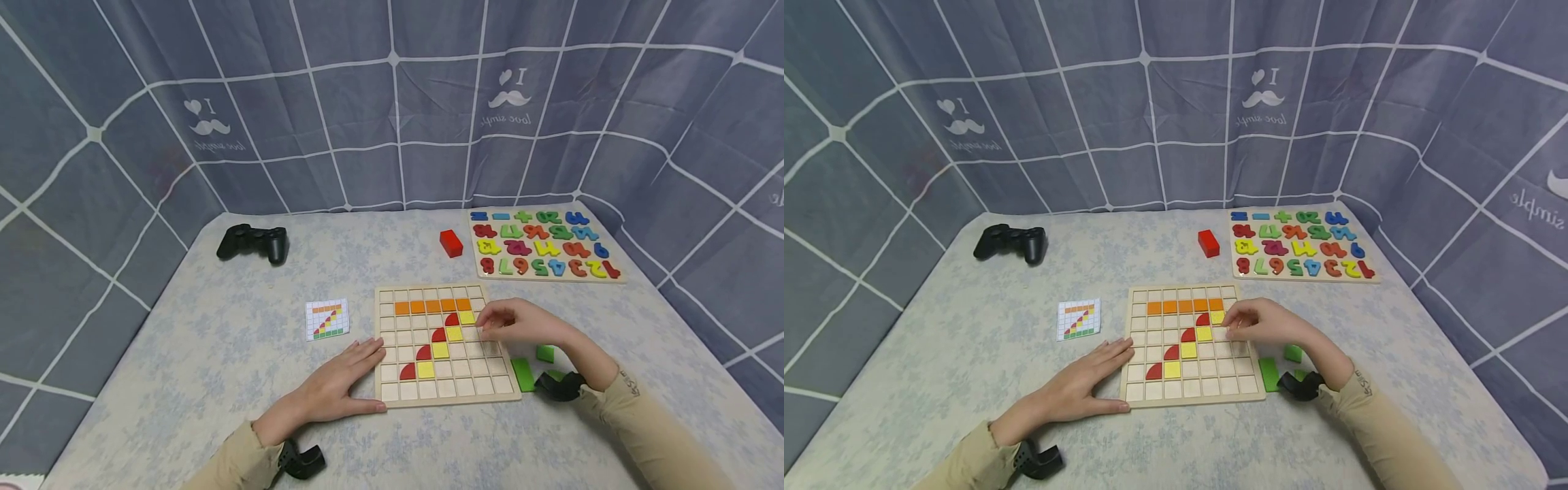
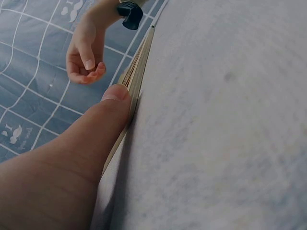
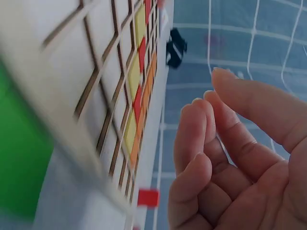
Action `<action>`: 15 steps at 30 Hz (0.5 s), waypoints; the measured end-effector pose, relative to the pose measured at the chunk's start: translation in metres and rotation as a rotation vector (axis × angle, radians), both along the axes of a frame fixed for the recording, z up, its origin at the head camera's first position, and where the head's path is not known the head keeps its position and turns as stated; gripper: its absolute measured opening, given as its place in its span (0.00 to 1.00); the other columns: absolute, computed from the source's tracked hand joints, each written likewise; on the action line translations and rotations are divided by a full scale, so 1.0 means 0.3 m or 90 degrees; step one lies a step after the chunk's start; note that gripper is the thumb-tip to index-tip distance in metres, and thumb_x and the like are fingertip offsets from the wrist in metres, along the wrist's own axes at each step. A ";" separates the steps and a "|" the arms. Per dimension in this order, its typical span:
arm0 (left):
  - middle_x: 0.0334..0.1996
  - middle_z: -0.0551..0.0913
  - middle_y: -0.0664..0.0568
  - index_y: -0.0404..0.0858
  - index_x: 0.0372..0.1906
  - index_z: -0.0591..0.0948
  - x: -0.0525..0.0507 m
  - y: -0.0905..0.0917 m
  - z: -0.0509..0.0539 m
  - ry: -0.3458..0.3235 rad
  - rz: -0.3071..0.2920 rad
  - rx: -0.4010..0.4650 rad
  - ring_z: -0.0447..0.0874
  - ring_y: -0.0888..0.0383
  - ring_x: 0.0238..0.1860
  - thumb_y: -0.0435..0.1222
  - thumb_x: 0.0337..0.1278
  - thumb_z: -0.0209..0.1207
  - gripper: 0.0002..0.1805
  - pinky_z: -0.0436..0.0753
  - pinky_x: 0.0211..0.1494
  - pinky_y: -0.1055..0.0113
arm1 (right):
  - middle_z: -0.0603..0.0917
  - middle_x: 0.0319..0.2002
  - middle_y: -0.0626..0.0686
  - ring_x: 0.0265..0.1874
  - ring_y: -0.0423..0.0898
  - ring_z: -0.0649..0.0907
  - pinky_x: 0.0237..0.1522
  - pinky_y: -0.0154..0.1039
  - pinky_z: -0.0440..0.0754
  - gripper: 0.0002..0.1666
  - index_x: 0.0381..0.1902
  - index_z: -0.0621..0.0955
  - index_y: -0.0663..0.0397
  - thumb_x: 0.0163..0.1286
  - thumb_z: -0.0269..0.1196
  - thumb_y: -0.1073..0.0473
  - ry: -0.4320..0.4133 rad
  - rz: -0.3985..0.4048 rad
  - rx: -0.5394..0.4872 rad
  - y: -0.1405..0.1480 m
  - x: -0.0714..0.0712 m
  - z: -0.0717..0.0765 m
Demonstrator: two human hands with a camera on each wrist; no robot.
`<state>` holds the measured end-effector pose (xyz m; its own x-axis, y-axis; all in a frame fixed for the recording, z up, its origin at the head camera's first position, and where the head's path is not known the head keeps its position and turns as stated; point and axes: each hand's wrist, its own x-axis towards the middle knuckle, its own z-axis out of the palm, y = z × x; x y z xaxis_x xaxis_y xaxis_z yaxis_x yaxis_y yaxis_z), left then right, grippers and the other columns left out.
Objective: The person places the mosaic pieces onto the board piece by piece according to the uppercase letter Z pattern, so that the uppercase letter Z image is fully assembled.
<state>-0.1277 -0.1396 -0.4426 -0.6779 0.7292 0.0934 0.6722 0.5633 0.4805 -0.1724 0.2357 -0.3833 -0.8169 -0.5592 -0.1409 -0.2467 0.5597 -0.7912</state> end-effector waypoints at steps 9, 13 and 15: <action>0.73 0.53 0.52 0.38 0.71 0.60 -0.001 0.001 0.000 0.006 0.000 0.002 0.48 0.57 0.72 0.65 0.51 0.56 0.50 0.50 0.74 0.62 | 0.82 0.33 0.52 0.28 0.43 0.79 0.31 0.34 0.79 0.16 0.45 0.80 0.65 0.63 0.65 0.60 0.022 -0.078 -0.015 0.156 -0.026 -0.029; 0.73 0.53 0.52 0.38 0.72 0.59 0.001 0.001 0.001 0.001 0.002 0.000 0.47 0.58 0.72 0.65 0.50 0.55 0.50 0.49 0.74 0.62 | 0.82 0.35 0.54 0.30 0.43 0.81 0.34 0.34 0.81 0.19 0.46 0.79 0.67 0.61 0.67 0.60 0.005 -0.089 -0.034 0.210 -0.041 -0.049; 0.73 0.53 0.53 0.38 0.72 0.59 0.001 0.001 0.002 -0.002 0.002 -0.001 0.47 0.58 0.72 0.65 0.51 0.55 0.50 0.49 0.74 0.62 | 0.82 0.36 0.55 0.30 0.43 0.81 0.34 0.34 0.81 0.20 0.47 0.78 0.68 0.61 0.67 0.60 -0.010 -0.088 -0.041 0.231 -0.047 -0.059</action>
<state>-0.1274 -0.1393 -0.4419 -0.6809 0.7268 0.0900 0.6685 0.5665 0.4819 -0.1865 0.3051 -0.4009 -0.8849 -0.4496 -0.1215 -0.1584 0.5358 -0.8294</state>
